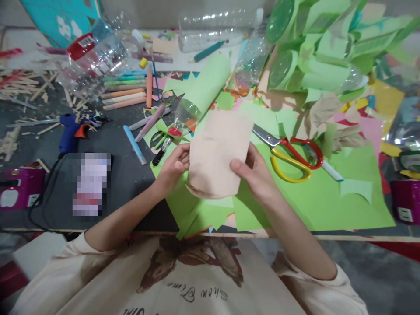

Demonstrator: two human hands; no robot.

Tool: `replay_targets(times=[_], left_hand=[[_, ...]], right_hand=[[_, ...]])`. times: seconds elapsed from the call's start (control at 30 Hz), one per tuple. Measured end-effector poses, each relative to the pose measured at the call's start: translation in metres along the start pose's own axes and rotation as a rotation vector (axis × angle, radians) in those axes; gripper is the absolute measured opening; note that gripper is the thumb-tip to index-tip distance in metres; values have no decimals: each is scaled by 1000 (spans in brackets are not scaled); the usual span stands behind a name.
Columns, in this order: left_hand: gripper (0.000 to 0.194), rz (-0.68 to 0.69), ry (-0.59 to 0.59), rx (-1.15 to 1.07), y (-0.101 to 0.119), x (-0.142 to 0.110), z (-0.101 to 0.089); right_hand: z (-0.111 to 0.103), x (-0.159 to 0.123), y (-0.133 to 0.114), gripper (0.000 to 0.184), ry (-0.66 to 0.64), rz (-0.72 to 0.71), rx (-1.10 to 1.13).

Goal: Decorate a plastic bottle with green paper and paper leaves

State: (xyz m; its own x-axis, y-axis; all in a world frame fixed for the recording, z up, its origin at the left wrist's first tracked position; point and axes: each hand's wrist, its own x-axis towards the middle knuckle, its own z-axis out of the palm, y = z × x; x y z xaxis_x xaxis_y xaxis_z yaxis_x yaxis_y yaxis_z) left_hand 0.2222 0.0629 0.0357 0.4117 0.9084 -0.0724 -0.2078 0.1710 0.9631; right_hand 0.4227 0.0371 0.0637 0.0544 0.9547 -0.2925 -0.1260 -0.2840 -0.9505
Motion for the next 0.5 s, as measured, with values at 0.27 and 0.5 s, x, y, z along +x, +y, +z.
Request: replay_targets(times=[0.27,0.5], left_hand=[[48,-11,-11,164,1,-2,8],[45,239,-33,461,13,-5,7]], right_hand=[[4,-6,5,51,-65,63,117],[8,-2,7,37,-40,277,319]])
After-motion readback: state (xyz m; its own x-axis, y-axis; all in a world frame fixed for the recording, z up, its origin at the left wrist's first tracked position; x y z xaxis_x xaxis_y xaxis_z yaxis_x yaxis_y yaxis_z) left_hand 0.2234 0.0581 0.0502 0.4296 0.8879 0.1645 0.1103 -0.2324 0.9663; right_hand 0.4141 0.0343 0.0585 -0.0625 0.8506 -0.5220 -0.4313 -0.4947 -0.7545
